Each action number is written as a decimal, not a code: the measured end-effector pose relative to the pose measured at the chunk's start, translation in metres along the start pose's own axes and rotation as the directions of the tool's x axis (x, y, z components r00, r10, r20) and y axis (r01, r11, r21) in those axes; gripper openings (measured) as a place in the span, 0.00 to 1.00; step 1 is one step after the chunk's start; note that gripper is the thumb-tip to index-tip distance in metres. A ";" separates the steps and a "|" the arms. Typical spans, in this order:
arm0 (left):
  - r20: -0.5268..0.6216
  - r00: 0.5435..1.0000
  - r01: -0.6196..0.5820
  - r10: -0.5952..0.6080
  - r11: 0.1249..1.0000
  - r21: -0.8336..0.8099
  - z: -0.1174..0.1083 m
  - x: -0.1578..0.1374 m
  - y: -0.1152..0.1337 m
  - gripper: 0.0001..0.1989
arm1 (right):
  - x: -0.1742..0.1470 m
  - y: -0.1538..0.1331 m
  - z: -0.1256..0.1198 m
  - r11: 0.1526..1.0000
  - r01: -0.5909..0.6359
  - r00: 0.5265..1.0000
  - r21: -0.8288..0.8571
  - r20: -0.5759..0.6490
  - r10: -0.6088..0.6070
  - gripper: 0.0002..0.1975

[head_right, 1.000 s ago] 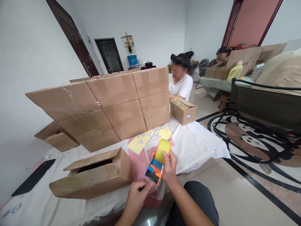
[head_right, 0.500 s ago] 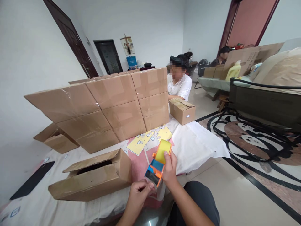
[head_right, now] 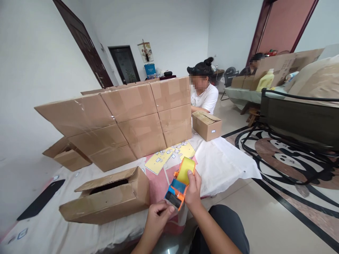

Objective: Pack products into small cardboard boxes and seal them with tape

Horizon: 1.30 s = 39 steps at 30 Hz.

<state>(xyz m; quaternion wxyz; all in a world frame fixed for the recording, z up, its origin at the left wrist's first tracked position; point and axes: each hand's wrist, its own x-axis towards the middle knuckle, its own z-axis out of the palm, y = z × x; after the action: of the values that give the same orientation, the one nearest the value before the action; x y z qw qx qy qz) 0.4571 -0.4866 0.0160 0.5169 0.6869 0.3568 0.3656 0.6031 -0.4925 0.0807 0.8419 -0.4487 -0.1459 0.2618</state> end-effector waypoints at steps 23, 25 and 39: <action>0.030 1.000 0.003 0.000 0.996 -0.089 -0.004 0.002 0.009 0.33 | -0.004 -0.002 0.000 0.999 -0.029 0.999 0.026 0.038 0.028 0.19; 0.046 0.999 0.013 -0.009 0.996 -0.086 -0.006 0.004 0.010 0.33 | -0.005 -0.002 0.000 1.000 -0.028 1.000 0.012 0.002 0.028 0.19; -0.053 0.999 -0.006 0.004 0.999 -0.037 -0.001 0.003 0.004 0.32 | -0.008 -0.006 0.004 0.998 -0.048 0.996 -0.035 -0.075 0.045 0.18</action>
<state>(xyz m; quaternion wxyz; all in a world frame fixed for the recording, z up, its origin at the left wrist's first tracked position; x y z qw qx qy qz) 0.4583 -0.4844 0.0207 0.5192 0.6682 0.3617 0.3913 0.5965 -0.4966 0.0877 0.8320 -0.4768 -0.1089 0.2619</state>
